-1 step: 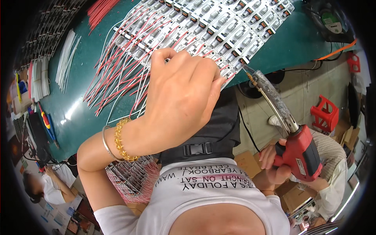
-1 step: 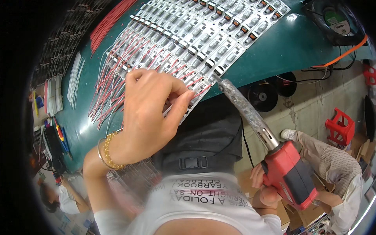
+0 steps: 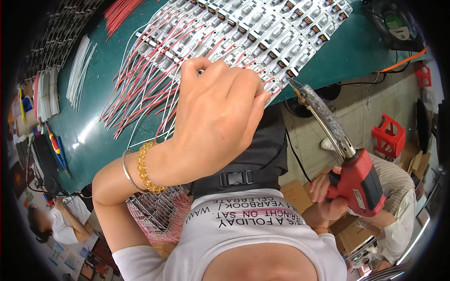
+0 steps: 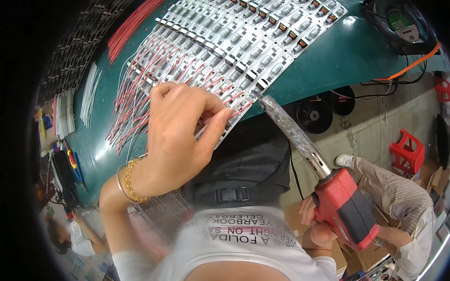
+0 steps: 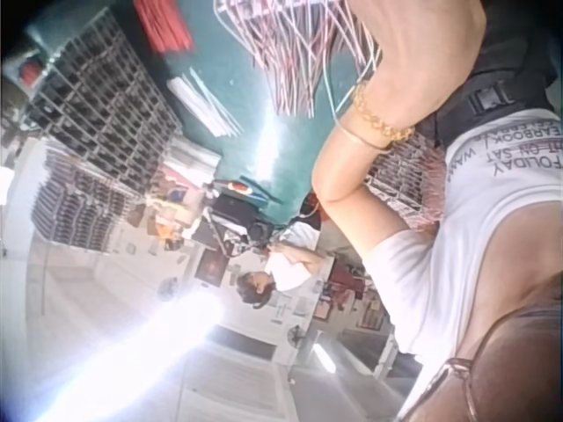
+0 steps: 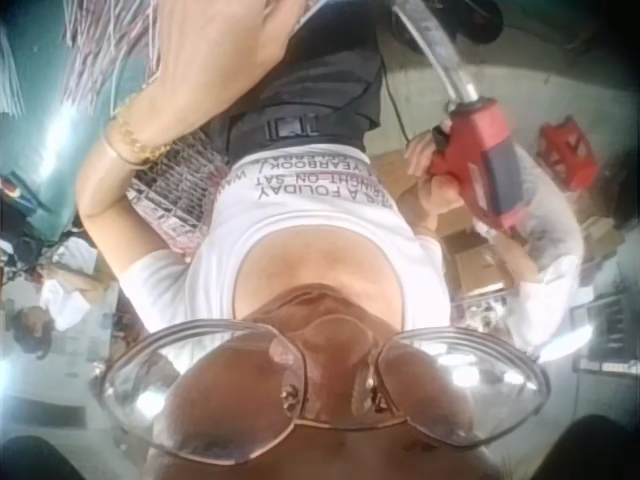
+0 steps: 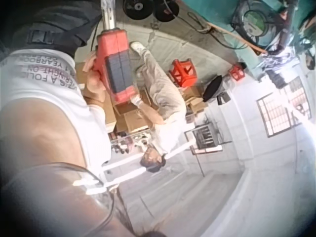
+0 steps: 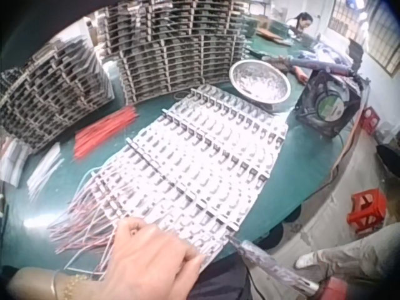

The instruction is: The person uses a soldering iron to attach red and white wires to a grid of electronic components on a workbench. They repeatedly pick up individual wires, position them against the component terminals, and apply the soldering iron to secure the connections.

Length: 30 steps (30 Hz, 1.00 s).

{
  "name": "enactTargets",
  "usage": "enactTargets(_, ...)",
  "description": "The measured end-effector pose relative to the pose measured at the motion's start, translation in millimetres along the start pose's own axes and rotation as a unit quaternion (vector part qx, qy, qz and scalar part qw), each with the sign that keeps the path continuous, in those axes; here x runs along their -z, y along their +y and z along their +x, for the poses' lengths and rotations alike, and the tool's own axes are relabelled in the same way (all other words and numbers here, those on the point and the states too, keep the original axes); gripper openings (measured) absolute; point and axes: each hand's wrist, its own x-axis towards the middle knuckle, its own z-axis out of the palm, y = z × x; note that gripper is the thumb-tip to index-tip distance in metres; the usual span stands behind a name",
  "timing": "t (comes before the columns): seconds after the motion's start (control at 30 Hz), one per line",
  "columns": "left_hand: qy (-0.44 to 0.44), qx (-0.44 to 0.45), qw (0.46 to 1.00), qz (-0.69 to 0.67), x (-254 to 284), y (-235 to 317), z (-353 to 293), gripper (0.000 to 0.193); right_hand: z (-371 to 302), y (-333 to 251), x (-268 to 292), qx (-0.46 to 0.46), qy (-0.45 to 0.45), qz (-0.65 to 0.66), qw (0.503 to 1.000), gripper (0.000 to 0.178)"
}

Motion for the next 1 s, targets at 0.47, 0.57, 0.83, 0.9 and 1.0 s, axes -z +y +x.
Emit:
enactTargets(0.47, 0.022, -0.007, 1.0, 0.001, -4, -2, 0, 0.013, -3, 2, 5, -0.022, -0.027, -0.02, 0.999, 0.074)
enactTargets(0.57, 0.025, -0.014, 1.0, 0.008, -5, -3, -1, 0.014, -6, 10, 9, -0.001, -0.028, 0.049, 0.998, 0.075)
enactTargets(0.83, 0.018, -0.022, 0.999, 0.019, -5, -4, -2, 0.014, 3, 12, 10, 0.047, -0.047, 0.011, 0.998, 0.081)
enactTargets(0.9, 0.022, -0.014, 1.0, 0.008, -2, -3, -1, 0.014, 10, 9, 5, 0.052, -0.049, 0.033, 0.997, 0.082)
enactTargets(1.0, 0.053, -0.02, 0.998, 0.006, 4, -7, 6, 0.013, 16, 5, -2, 0.036, -0.024, 0.049, 0.998, 0.087)
